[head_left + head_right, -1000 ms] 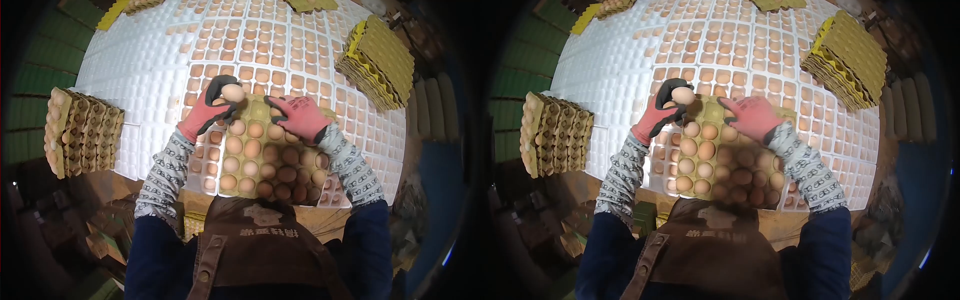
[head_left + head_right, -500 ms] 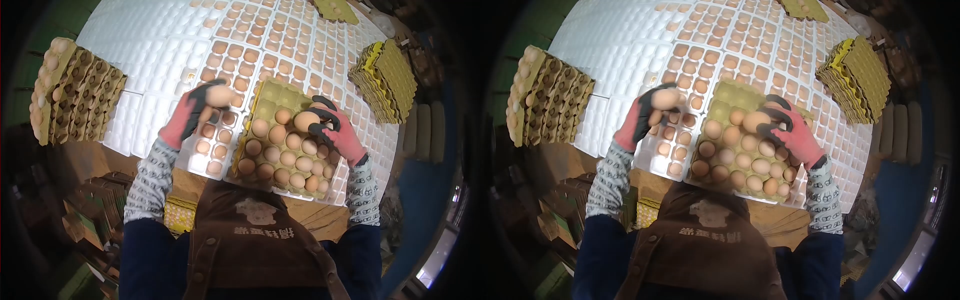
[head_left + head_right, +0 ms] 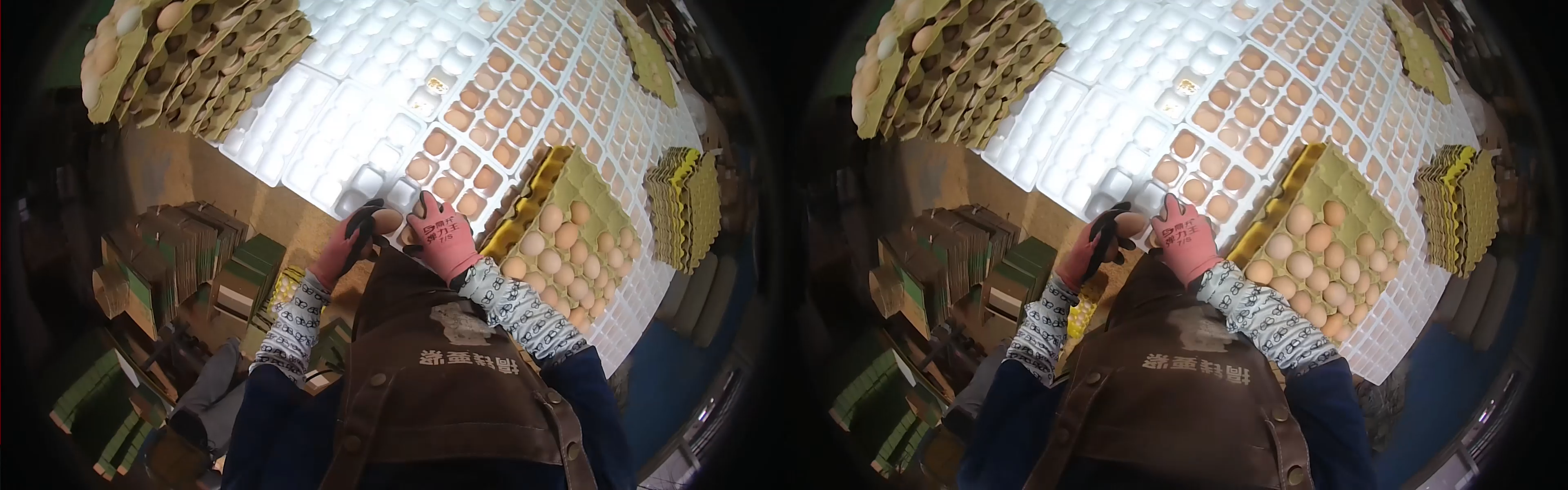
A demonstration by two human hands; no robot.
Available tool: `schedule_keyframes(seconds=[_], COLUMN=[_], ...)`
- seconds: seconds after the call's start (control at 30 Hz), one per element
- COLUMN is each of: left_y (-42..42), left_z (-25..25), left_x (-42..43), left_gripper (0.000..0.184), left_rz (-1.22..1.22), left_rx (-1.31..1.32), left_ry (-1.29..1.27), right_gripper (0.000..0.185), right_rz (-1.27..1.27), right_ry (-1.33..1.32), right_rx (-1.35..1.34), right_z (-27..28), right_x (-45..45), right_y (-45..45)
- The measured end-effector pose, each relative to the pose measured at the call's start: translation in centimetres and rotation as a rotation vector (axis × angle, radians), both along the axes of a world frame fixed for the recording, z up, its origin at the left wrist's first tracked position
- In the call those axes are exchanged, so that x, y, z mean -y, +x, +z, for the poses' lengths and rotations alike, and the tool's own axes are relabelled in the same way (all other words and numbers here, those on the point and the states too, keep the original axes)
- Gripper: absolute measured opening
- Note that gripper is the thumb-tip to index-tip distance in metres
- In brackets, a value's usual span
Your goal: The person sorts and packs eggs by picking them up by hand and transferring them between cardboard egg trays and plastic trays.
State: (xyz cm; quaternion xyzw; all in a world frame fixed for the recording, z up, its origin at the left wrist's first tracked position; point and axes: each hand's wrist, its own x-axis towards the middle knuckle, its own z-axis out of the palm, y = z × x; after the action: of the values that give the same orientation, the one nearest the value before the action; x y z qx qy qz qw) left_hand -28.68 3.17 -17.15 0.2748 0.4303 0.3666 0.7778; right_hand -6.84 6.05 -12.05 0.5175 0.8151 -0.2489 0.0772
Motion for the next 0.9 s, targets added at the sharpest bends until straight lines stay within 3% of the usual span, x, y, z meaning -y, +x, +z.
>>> schedule_keyframes(seconds=[0.1, 0.13, 0.2, 0.27, 0.3, 0.33, 0.4, 0.43, 0.47, 0.53, 0.6, 0.67, 0.7, 0.73, 0.8, 0.87, 0.9], left_y=[-1.3, -1.8, -2.3, -2.6, -2.6, -2.4, -2.2, -2.4, -2.2, -3.2, -2.9, -2.7, -2.3, -1.7, 1.4, 7.4, 10.4], left_z=[1.1, 0.1, 0.5, 0.2, 0.0, -0.1, 0.1, 0.0, -1.9, -4.7, -7.0, -5.6, -5.1, -4.5, -0.9, 2.1, 4.2], left_x=[-0.6, -1.1, -1.4, -2.0, -2.0, -2.3, -2.9, -2.9, -3.3, -3.9, -4.1, -4.8, -5.0, -5.0, -5.3, -5.7, -5.9], left_gripper=[0.047, 0.051, 0.048, 0.042, 0.040, 0.039, 0.039, 0.038, 0.040, 0.041, 0.044, 0.043, 0.040, 0.039, 0.038, 0.037, 0.036], left_rz=[0.062, 0.093, -0.009, -0.068, -0.099, 0.038, 0.286, 0.415, 0.593, 0.468, 0.357, 0.302, 0.244, 0.200, 0.221, 0.197, 0.003], left_rx=[-0.344, -0.760, -1.074, -1.220, -1.287, -1.176, -0.946, -0.812, -0.777, -1.022, -1.128, -1.077, -1.236, -1.290, -1.298, -0.850, -0.749], left_ry=[0.191, 0.679, 0.665, 0.700, 0.709, 0.685, 0.637, 0.621, 0.736, 0.880, 0.908, 0.776, 0.951, 0.960, 1.069, 1.158, 1.266], right_gripper=[0.058, 0.058, 0.052, 0.046, 0.042, 0.038, 0.031, 0.029, 0.033, 0.044, 0.054, 0.058, 0.059, 0.059, 0.061, 0.063, 0.065], right_rz=[0.053, 0.076, 0.083, -0.304, -0.525, -0.856, -0.788, -0.665, -0.370, 0.229, 0.283, -0.013, -0.092, -0.169, -0.552, -0.684, -0.594], right_ry=[0.078, 0.126, 0.145, -0.248, -0.203, -0.438, -0.618, -0.582, -0.242, 0.162, 0.192, -0.018, 0.027, 0.075, 0.033, 0.190, 0.195], right_rx=[-0.080, -0.137, -0.048, -0.305, -0.482, -0.815, -1.028, -0.705, -0.584, -0.479, -0.270, -0.533, -0.486, -0.449, -0.613, -0.281, -0.129], right_z=[-1.9, -2.4, -3.7, -0.3, -0.5, -0.3, -0.5, 0.7, 0.4, -5.0, -5.7, -2.2, 0.8, 3.7, 8.5, 10.9, 10.7], right_x=[-1.1, -1.1, -2.5, -5.3, -5.8, -7.1, -8.4, -8.3, -7.3, -7.2, -5.8, -5.1, -4.4, -3.8, -2.6, -1.6, -1.2], right_y=[-1.0, -1.1, -1.6, -2.9, -2.9, -3.1, -3.4, -4.8, -6.3, -7.0, -6.5, -3.1, -0.4, 3.0, 10.1, 17.4, 20.0])
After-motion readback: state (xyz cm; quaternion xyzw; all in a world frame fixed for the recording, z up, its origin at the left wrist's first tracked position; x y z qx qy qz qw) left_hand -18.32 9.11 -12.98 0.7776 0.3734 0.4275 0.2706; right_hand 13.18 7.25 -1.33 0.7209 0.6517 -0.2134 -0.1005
